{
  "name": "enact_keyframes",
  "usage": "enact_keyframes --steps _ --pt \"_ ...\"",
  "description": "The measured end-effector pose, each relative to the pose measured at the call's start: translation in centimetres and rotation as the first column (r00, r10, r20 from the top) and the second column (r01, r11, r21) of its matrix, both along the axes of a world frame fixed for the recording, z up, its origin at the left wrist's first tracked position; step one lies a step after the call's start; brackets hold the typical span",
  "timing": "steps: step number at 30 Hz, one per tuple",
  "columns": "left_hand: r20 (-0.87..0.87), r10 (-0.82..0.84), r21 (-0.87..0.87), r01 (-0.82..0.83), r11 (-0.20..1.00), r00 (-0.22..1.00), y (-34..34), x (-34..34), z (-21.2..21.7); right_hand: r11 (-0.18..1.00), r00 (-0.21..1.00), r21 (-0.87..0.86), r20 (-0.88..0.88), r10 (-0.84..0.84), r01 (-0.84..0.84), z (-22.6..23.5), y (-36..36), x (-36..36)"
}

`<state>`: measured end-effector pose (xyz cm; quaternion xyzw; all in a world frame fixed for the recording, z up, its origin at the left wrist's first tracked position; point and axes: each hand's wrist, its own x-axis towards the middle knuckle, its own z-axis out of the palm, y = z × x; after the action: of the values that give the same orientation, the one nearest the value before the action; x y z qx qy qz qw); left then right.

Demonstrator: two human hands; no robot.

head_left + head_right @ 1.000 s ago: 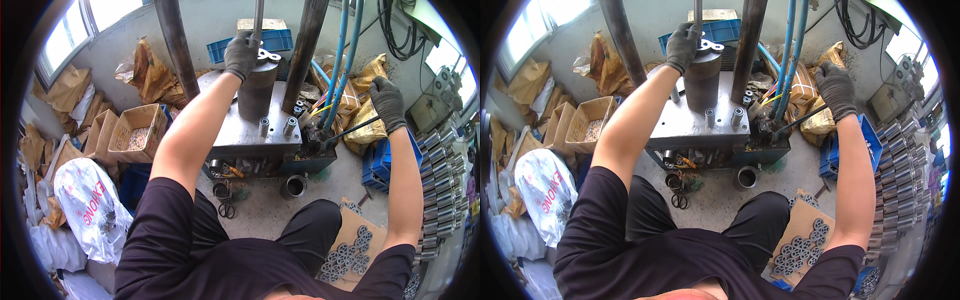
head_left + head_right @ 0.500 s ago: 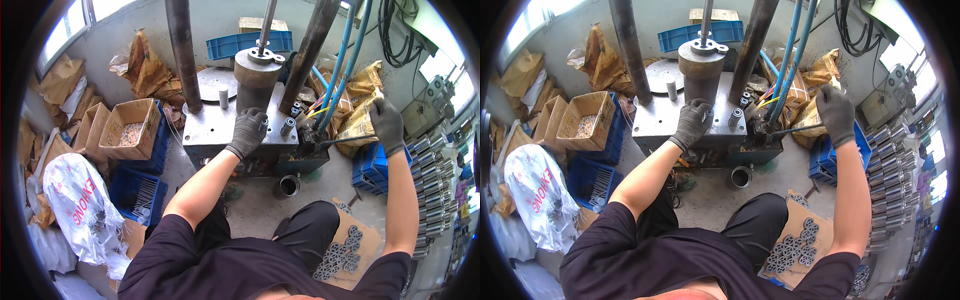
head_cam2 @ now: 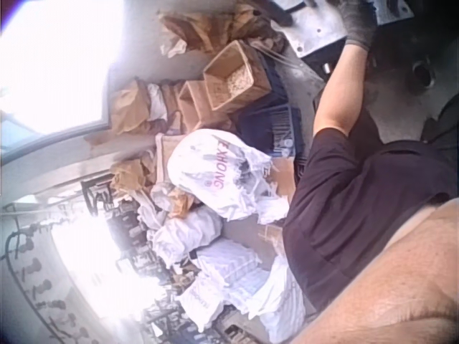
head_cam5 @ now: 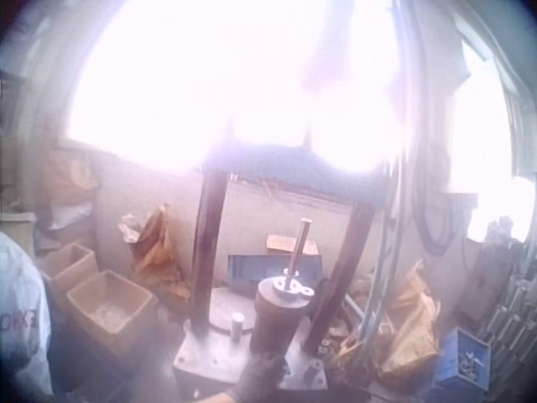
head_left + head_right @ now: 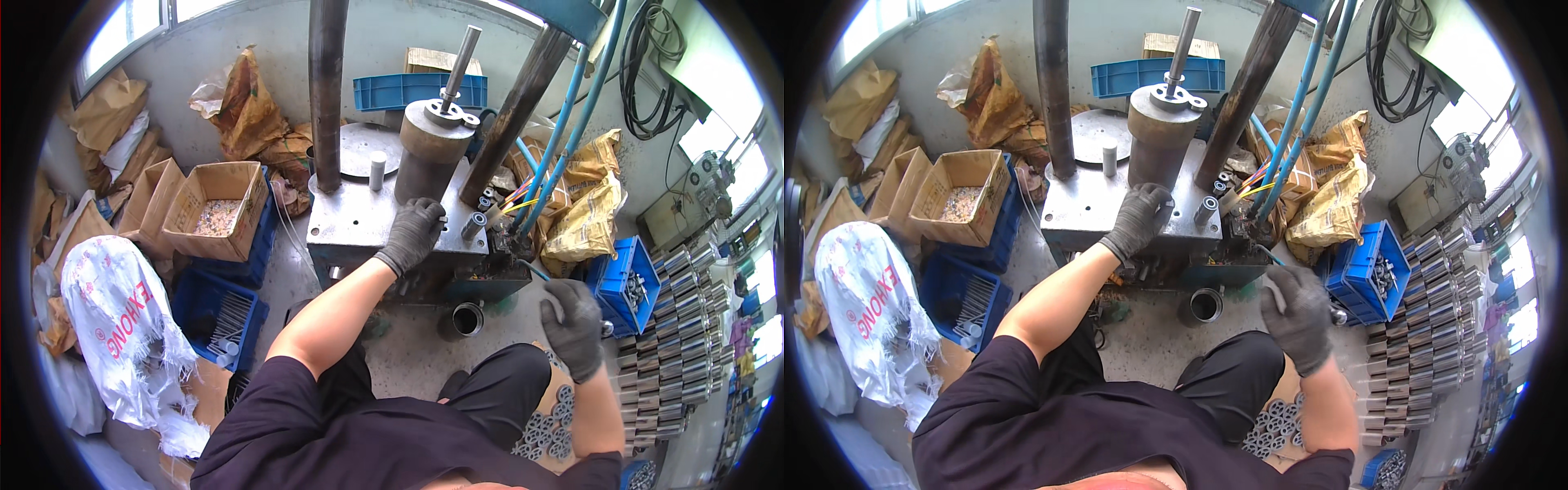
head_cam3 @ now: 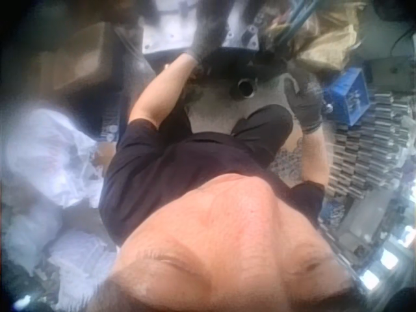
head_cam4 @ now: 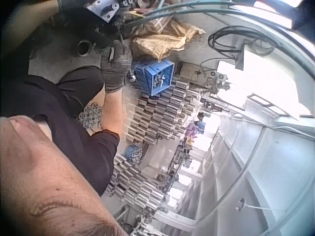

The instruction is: The recorder uses an industrial press and hand tools to assemble or process metal components in a workshop environment.

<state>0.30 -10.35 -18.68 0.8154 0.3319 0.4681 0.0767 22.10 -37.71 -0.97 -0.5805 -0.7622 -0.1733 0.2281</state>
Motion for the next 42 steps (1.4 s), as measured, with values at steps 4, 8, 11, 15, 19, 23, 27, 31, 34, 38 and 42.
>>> enact_keyframes --steps 4,8,11,15,19,23,27,31,34,38,42 --pt "0.354 -0.149 -0.39 0.29 0.874 0.923 -4.7 1.1 1.1 0.977 0.84 -0.16 -0.541 0.033 -0.141 -5.4 4.5 -2.0" --pt "0.655 -0.229 -0.66 0.693 0.291 0.72 -8.3 0.3 2.1 0.956 0.638 -0.046 -0.753 0.158 -0.291 -11.3 8.1 -4.9" --pt "0.715 -0.292 -0.575 0.772 0.271 0.635 -8.7 0.4 -0.4 0.959 0.718 0.105 -0.643 0.267 -0.263 -15.4 9.2 -5.4" --pt "0.63 -0.216 -0.724 0.665 0.185 0.746 -9.8 -0.8 1.6 0.965 0.693 0.018 -0.693 0.2 -0.26 -16.5 8.9 -5.0" --pt "0.536 -0.191 -0.732 0.565 0.38 0.822 -9.2 -1.0 1.1 0.971 0.682 0.031 -0.706 0.189 -0.237 -15.6 9.3 -5.2" --pt "0.459 -0.181 -0.392 0.381 0.837 0.87 -4.8 -0.5 2.6 0.977 0.4 0.004 -0.912 0.092 -0.215 -15.8 10.5 -4.7" --pt "0.47 -0.044 -0.035 0.068 0.997 0.882 3.4 -0.7 11.7 0.933 -0.411 0.1 -0.91 -0.054 -0.345 -16.8 12.7 -4.4" --pt "0.338 0.216 -0.052 -0.211 0.976 0.916 10.1 1.6 18.5 0.909 -0.659 0.148 -0.734 -0.163 -0.389 -17.7 14.1 -2.8" --pt "0.476 0.097 -0.54 0.203 0.817 0.874 12.4 3.3 21.5 0.898 -0.733 0.228 -0.666 -0.137 -0.376 -17.9 14.3 -2.6" --pt "0.239 0.002 -0.52 0.127 0.845 0.971 15.3 4.6 20.4 0.915 -0.753 0.176 -0.634 -0.176 -0.362 -18.1 14.2 -2.0" --pt "0.156 0.027 -0.314 0.024 0.949 0.987 18.6 3.9 17.6 0.923 -0.59 0.105 -0.794 -0.145 -0.369 -17.8 14.6 -2.5"
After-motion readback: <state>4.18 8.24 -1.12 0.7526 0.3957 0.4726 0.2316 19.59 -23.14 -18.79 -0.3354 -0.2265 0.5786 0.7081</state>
